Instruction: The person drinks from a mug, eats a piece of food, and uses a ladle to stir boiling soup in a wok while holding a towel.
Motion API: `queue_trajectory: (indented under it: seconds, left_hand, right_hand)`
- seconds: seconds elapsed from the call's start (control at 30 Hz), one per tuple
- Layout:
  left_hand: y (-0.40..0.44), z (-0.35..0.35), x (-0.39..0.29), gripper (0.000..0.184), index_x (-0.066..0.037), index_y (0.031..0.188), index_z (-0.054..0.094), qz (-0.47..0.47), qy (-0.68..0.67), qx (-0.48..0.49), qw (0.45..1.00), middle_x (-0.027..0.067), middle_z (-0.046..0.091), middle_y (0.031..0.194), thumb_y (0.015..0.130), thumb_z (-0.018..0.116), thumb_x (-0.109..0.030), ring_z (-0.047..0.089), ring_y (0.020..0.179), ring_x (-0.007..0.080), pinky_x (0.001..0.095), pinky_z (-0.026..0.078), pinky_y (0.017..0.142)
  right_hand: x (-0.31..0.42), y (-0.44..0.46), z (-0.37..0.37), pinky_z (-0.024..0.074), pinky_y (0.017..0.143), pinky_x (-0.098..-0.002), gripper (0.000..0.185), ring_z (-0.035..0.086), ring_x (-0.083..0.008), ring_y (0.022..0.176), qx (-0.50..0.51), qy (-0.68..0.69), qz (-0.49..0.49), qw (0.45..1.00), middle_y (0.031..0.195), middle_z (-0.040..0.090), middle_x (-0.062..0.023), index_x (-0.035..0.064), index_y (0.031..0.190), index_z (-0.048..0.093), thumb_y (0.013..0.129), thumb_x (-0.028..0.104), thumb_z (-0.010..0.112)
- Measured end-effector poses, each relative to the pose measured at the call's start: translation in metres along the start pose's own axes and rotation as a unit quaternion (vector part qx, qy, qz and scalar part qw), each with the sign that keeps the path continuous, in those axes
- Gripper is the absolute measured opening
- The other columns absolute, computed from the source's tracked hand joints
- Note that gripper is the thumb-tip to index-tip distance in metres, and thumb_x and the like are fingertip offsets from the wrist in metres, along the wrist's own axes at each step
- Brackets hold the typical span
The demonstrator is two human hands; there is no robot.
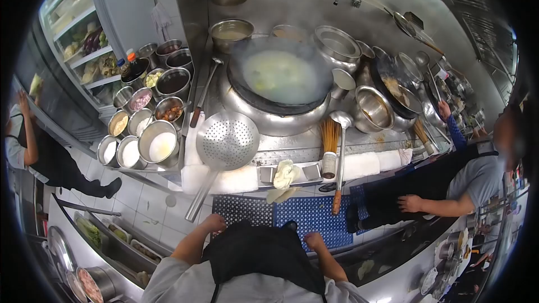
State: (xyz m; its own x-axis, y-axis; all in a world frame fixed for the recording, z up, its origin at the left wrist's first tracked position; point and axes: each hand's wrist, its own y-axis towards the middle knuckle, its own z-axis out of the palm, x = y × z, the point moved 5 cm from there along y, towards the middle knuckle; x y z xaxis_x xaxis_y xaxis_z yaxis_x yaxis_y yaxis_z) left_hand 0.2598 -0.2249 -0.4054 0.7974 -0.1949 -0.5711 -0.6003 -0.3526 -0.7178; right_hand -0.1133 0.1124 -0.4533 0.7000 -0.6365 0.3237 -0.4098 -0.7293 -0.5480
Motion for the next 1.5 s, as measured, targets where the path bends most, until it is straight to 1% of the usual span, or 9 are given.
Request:
queue_trajectory:
  seconds: [0.07, 0.3, 0.57, 0.67, 0.97, 1.07, 1.17, 1.27, 1.5]
  left_hand:
    - [-0.002, 0.000, -0.012, 0.021, -0.006, 0.079, 0.074, 0.047, 0.029, -0.002, 0.998, 0.0110, 0.070, 0.071, 0.079, 0.062, -0.024, 0.070, 0.062, 0.0202, 0.0354, 0.058, 0.061]
    - [0.025, 0.006, -0.011, 0.023, -0.010, 0.082, 0.074, 0.119, 0.146, -0.035, 0.982, 0.0122, 0.071, 0.078, 0.080, 0.059, -0.027, 0.070, 0.065, 0.0249, 0.0386, 0.058, 0.066]
    - [0.000, 0.003, -0.033, 0.029, -0.009, 0.077, 0.072, 0.045, 0.082, 0.054, 0.994, 0.0094, 0.070, 0.074, 0.084, 0.055, -0.032, 0.069, 0.064, 0.0244, 0.0365, 0.055, 0.066]
    - [0.020, 0.017, -0.009, 0.027, -0.009, 0.076, 0.071, 0.038, 0.149, 0.091, 0.984, 0.0090, 0.070, 0.075, 0.085, 0.055, -0.029, 0.069, 0.065, 0.0241, 0.0383, 0.055, 0.064]
    - [0.030, 0.027, 0.030, 0.026, -0.007, 0.084, 0.074, 0.091, 0.301, 0.066, 0.947, 0.0177, 0.071, 0.092, 0.083, 0.055, -0.025, 0.070, 0.085, 0.0342, 0.0433, 0.056, 0.077]
    - [0.014, 0.018, 0.019, 0.022, -0.005, 0.087, 0.074, 0.034, 0.236, 0.053, 0.970, 0.0122, 0.070, 0.078, 0.086, 0.059, -0.022, 0.071, 0.064, 0.0232, 0.0346, 0.059, 0.058]
    - [0.038, 0.035, 0.055, 0.024, -0.005, 0.089, 0.074, -0.138, 0.129, 0.115, 0.975, 0.0122, 0.071, 0.081, 0.086, 0.060, -0.024, 0.071, 0.064, 0.0249, 0.0355, 0.060, 0.058]
    - [0.024, 0.024, 0.027, 0.026, -0.004, 0.088, 0.074, -0.114, 0.065, 0.082, 0.988, 0.0128, 0.072, 0.083, 0.087, 0.058, -0.025, 0.071, 0.065, 0.0248, 0.0344, 0.060, 0.060]
    - [0.020, 0.015, -0.015, 0.024, -0.008, 0.087, 0.075, 0.059, 0.212, 0.072, 0.973, 0.0125, 0.072, 0.083, 0.082, 0.061, -0.027, 0.071, 0.070, 0.0260, 0.0378, 0.058, 0.068]
  right_hand:
    - [-0.011, -0.033, -0.007, 0.0555, 0.074, -0.0411, 0.030, 0.069, -0.0287, 0.088, 0.035, 0.188, 0.188, 0.963, 0.096, 0.072, -0.0107, 0.0113, 0.094, 0.074, 0.069, 0.028, 0.074]
    - [0.007, -0.065, 0.012, 0.0560, 0.071, -0.0403, 0.011, 0.070, -0.0301, 0.082, 0.000, -0.206, -0.104, 0.973, 0.085, 0.071, -0.0129, 0.0121, 0.076, 0.072, 0.071, 0.021, 0.070]
    - [0.028, -0.089, -0.017, 0.0573, 0.073, -0.0380, 0.020, 0.071, -0.0280, 0.078, 0.019, 0.214, 0.214, 0.953, 0.083, 0.072, -0.0139, 0.0145, 0.089, 0.076, 0.074, 0.018, 0.063]
    - [-0.014, -0.058, 0.032, 0.0539, 0.077, -0.0428, 0.024, 0.070, -0.0318, 0.086, -0.022, 0.017, 0.031, 0.999, 0.090, 0.072, -0.0128, 0.0127, 0.089, 0.075, 0.081, 0.025, 0.056]
    - [0.004, -0.062, 0.001, 0.0562, 0.053, -0.0316, 0.019, 0.067, -0.0157, 0.060, -0.011, 0.281, 0.206, 0.937, 0.071, 0.068, -0.0086, 0.0066, 0.090, 0.075, 0.086, 0.018, 0.060]
    - [0.010, -0.056, -0.007, 0.0561, 0.058, -0.0348, 0.022, 0.069, -0.0205, 0.065, 0.017, 0.208, 0.170, 0.963, 0.074, 0.070, -0.0111, 0.0072, 0.093, 0.074, 0.085, 0.024, 0.063]
    - [-0.009, -0.044, 0.012, 0.0541, 0.067, -0.0412, 0.027, 0.070, -0.0264, 0.066, -0.151, 0.065, -0.129, 0.978, 0.077, 0.070, -0.0140, 0.0080, 0.086, 0.073, 0.083, 0.028, 0.055]
    - [0.030, -0.075, -0.032, 0.0537, 0.072, -0.0431, 0.029, 0.070, -0.0302, 0.080, -0.037, 0.171, 0.041, 0.984, 0.086, 0.071, -0.0169, 0.0072, 0.090, 0.073, 0.083, 0.029, 0.055]
    - [-0.048, -0.035, 0.069, 0.0546, 0.077, -0.0450, 0.018, 0.067, -0.0358, 0.091, -0.006, -0.080, -0.020, 0.997, 0.098, 0.071, -0.0136, 0.0144, 0.087, 0.072, 0.070, 0.022, 0.071]
